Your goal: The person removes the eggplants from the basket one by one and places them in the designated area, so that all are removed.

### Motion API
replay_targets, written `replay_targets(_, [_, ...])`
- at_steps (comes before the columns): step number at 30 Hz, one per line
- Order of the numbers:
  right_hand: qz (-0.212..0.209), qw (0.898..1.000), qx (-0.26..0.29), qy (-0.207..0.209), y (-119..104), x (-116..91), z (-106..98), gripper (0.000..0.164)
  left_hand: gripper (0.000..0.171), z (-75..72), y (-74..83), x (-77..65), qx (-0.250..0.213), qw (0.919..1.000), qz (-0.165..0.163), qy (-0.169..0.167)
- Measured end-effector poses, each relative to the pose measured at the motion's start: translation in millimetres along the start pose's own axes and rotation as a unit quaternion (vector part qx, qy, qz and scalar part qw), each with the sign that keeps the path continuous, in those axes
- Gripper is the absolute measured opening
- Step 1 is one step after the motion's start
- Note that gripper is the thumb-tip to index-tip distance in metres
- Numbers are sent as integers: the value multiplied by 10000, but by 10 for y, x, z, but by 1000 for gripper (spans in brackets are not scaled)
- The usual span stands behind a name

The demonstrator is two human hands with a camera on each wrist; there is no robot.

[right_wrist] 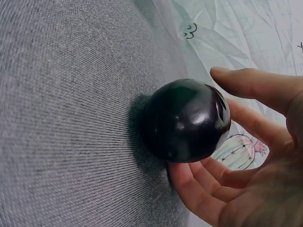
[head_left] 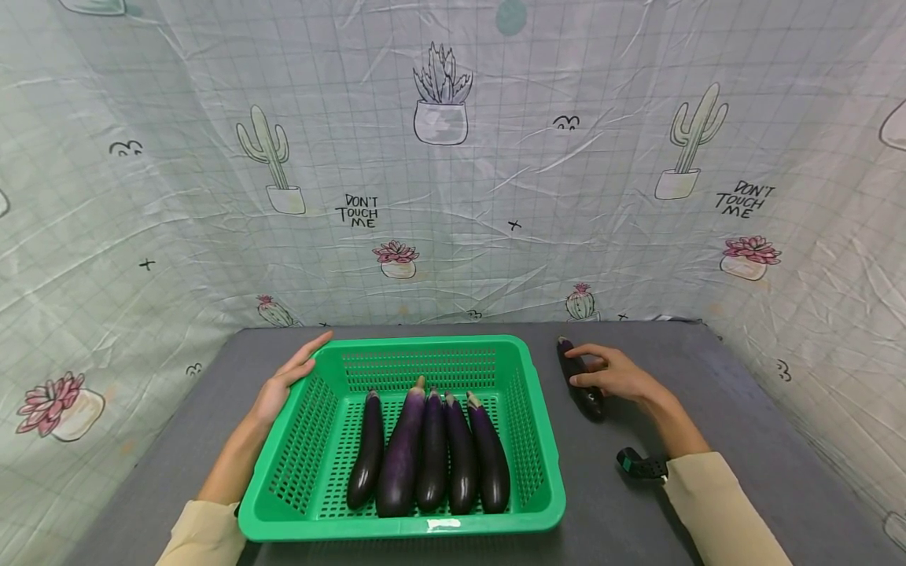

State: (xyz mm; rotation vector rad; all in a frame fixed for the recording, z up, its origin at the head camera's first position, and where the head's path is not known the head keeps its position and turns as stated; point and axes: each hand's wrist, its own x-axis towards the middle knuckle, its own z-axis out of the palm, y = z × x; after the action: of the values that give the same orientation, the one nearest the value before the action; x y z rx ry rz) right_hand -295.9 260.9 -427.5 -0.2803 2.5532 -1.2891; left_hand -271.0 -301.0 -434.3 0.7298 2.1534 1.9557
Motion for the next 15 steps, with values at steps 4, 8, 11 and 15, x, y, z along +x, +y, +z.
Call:
replay_targets(4, [7,10000,-29,1,5,-1,-6,59,56,-4,-9,-3,-62,10000,-2,-31])
replay_targets(8, [157,9998,-39,-143,-19,-12,0,57,56,-10,-14,-6,-128,9999,12,-47])
replay_targets(11, [210,9995,-40,-221,-45,-24,10,57,56,-13,-18,-3,-169,9998,27,-54])
replay_targets(15, [163,9997,-72,-187,-54,-41,13,58,56,-12,-13,2,-173,9998,18,-54])
